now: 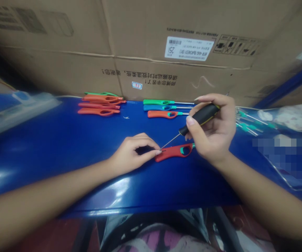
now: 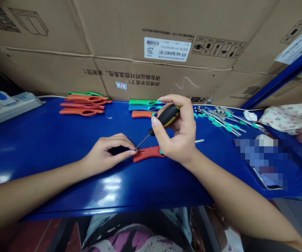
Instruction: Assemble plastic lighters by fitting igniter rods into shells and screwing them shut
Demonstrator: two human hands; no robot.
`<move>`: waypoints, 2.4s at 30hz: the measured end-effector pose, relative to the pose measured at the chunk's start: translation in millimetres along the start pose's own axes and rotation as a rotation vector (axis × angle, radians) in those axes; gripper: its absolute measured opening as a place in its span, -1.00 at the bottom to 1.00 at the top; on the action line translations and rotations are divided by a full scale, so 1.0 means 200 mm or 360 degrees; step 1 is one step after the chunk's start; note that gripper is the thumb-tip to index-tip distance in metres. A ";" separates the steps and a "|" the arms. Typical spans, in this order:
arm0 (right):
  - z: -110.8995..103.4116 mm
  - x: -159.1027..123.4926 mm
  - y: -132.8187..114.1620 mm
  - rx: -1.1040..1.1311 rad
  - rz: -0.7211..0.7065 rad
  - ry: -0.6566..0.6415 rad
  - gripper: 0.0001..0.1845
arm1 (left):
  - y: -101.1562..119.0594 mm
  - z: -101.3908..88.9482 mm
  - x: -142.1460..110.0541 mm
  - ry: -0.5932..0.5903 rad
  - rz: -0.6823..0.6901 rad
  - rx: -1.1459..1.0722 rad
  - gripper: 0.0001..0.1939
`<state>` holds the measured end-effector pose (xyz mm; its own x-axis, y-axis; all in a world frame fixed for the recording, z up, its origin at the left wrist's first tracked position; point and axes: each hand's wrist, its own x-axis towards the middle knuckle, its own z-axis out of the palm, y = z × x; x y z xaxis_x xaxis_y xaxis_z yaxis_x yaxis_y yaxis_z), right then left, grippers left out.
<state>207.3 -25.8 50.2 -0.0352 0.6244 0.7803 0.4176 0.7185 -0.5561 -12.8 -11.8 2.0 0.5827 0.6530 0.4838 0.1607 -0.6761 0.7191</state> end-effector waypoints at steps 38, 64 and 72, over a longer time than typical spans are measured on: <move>0.03 -0.06 0.01 0.0070 -0.0141 -0.0171 -0.40 | -0.01 0.01 -0.02 -0.0307 0.0060 0.0271 -0.53; 0.01 -0.04 -0.01 0.0153 -0.0070 -0.0545 -0.39 | -0.03 0.01 -0.02 -0.0349 0.0020 0.0303 -0.57; -0.03 0.00 -0.05 -0.0095 -0.0209 -0.0670 -0.33 | -0.03 0.01 -0.02 -0.0348 0.0015 0.0286 -0.59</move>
<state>208.9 -34.3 57.3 -0.4531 0.6084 0.6516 0.4363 0.7888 -0.4330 -15.2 -11.5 -4.7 0.7398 0.5704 0.3568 0.2819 -0.7443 0.6054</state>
